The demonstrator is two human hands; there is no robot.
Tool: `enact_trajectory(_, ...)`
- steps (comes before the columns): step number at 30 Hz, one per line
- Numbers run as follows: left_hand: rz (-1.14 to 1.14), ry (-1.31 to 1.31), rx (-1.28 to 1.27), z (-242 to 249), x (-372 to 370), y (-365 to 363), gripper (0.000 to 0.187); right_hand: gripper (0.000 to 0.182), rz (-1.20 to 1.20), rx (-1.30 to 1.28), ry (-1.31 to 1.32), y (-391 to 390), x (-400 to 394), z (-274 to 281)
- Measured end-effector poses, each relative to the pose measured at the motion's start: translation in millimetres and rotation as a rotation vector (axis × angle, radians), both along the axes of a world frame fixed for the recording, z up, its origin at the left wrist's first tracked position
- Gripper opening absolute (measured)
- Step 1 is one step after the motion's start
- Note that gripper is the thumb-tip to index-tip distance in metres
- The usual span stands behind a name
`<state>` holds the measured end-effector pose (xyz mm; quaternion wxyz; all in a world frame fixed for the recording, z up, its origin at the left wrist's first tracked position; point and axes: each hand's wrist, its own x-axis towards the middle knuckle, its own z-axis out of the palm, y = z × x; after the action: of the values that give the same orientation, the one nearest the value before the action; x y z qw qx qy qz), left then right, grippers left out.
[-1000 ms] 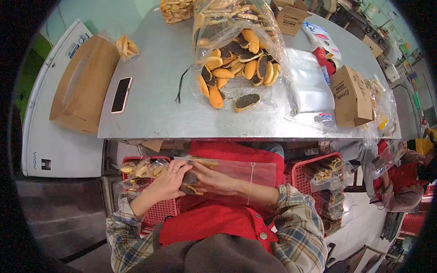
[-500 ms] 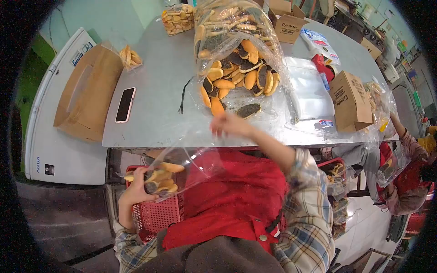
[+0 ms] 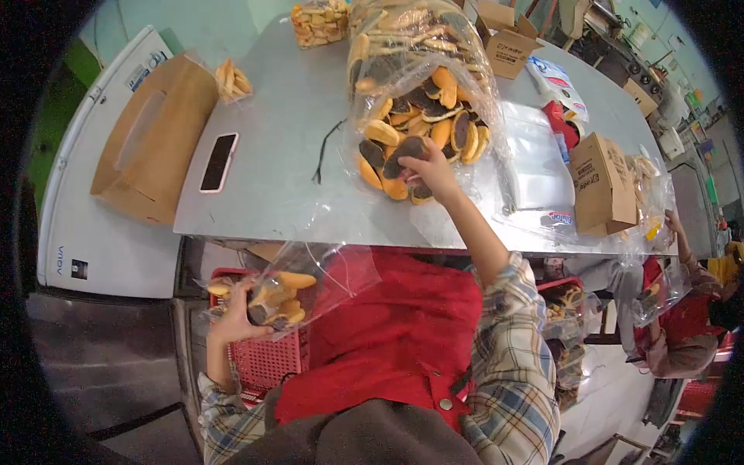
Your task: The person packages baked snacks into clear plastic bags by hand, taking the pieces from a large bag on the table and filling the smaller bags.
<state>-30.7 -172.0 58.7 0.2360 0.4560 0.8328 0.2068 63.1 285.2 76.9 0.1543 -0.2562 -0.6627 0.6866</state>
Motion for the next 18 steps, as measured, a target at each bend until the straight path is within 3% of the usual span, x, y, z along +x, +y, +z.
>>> enact_trajectory(2,0.039,-0.115,-0.018,2,-4,13,0.1,0.027,0.058,-0.233,0.108,-18,32,-1)
enact_trajectory(4,-0.063,-0.072,-0.011,3,-9,34,0.095,0.031,0.393,-0.142,0.016,-38,56,-6)
enact_trajectory(6,-0.141,-0.062,0.073,-1,-9,51,0.09,0.037,0.78,0.274,-0.081,-61,73,-20)
enact_trajectory(8,-0.239,-0.119,0.038,13,-5,76,0.087,0.036,0.735,-0.338,-0.287,-101,83,-18)
enact_trajectory(10,-0.361,-0.104,0.043,22,4,96,0.084,0.038,0.762,-0.553,-0.482,-127,92,-19)
enact_trajectory(13,-0.472,0.007,0.107,31,19,118,0.08,0.045,0.679,-0.963,-0.315,-166,111,-80)
enact_trajectory(16,-0.587,0.339,0.189,34,40,127,0.078,0.051,0.391,-1.062,0.069,-187,113,-57)
enact_trajectory(18,-0.619,0.512,0.281,29,50,129,0.064,0.049,0.229,-1.016,0.136,-194,108,-55)
